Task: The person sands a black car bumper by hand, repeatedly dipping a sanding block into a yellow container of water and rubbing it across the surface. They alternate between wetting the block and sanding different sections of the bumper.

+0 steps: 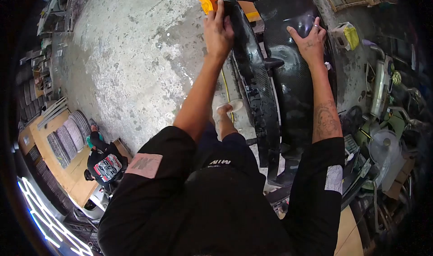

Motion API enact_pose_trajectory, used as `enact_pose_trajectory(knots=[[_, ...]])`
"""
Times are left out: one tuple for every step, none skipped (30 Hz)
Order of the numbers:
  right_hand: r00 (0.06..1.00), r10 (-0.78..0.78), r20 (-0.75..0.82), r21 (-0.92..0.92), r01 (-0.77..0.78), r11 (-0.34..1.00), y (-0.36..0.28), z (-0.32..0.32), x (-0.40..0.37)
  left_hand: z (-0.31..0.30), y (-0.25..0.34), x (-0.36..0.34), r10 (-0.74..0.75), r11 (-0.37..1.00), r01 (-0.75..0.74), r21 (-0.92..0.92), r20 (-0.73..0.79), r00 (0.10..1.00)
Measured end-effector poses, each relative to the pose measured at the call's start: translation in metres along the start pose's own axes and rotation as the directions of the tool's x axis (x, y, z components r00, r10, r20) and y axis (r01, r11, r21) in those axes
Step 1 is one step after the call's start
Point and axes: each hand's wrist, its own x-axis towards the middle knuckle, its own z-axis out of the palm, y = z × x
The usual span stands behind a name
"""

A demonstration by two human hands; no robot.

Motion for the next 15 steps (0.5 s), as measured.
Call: enact_pose_trajectory(knots=[[1.000, 0.014, 0.011, 0.006, -0.015, 1.000, -0.002, -0.001, 0.001, 0.006, 0.008, -0.012, 0.009, 0.999, -0.007, 0.038, -0.068, 0.998], [0.999, 0.029, 0.021, 0.008, -0.029, 1.000, -0.005, -0.004, 0.002, 0.010, 0.014, -0.026, 0.021, 0.997, -0.011, 0.072, -0.137, 0.990], [0.999, 0.038, 0.024, -0.037, -0.038, 0.999, -0.006, -0.004, 0.002, 0.004, 0.025, -0.052, 0.025, 0.999, -0.023, 0.047, -0.044, 0.999], [0.999, 0.037, 0.026, -0.037, -0.036, 0.999, -0.007, -0.004, 0.003, 0.001, 0.019, -0.049, 0.023, 0.999, -0.021, 0.048, -0.045, 0.999], [0.999, 0.042, 0.022, -0.029, -0.042, 0.999, -0.007, -0.003, 0.004, -0.004, 0.008, -0.040, 0.094, 0.995, -0.093, 0.038, -0.032, 0.995], [0.999, 0.049, 0.023, -0.024, -0.048, 0.999, -0.006, -0.004, 0.002, -0.006, -0.003, -0.032, 0.160, 0.987, -0.160, 0.024, -0.017, 0.987], [0.998, 0.053, 0.029, -0.023, -0.053, 0.998, -0.005, -0.002, 0.004, -0.008, -0.008, -0.009, 0.104, 0.993, -0.102, 0.066, -0.033, 0.994], [0.999, 0.034, 0.031, 0.005, -0.034, 0.999, -0.002, 0.000, 0.007, -0.003, -0.012, 0.000, 0.103, 0.993, -0.101, 0.066, -0.023, 0.994], [0.999, 0.017, 0.027, 0.032, -0.018, 0.999, 0.001, -0.001, 0.004, 0.001, -0.012, 0.006, 0.074, 0.996, -0.068, 0.064, -0.087, 0.993], [1.000, 0.019, 0.024, 0.030, -0.019, 0.999, 0.002, -0.001, 0.002, 0.005, -0.010, 0.011, 0.044, 0.998, -0.035, 0.058, -0.161, 0.986], [1.000, 0.016, 0.022, 0.016, -0.017, 1.000, 0.001, 0.000, 0.001, 0.004, 0.001, -0.011, 0.022, 0.999, -0.017, 0.040, -0.127, 0.992], [1.000, 0.012, 0.019, 0.001, -0.012, 1.000, 0.001, -0.001, 0.003, 0.009, 0.007, -0.037, 0.091, 0.992, -0.080, 0.096, -0.116, 0.989], [0.999, 0.045, 0.020, -0.030, -0.045, 0.999, -0.003, -0.003, 0.004, 0.003, 0.015, -0.048, 0.066, 0.996, -0.063, 0.058, -0.059, 0.996], [0.999, 0.048, 0.024, -0.031, -0.047, 0.998, -0.003, -0.002, 0.005, -0.002, 0.018, -0.057, 0.038, 0.999, -0.038, 0.024, 0.009, 0.999], [0.999, 0.034, 0.023, -0.018, -0.034, 0.999, -0.001, -0.001, 0.002, -0.005, 0.009, -0.048, 0.072, 0.997, -0.072, 0.026, 0.002, 0.997]])
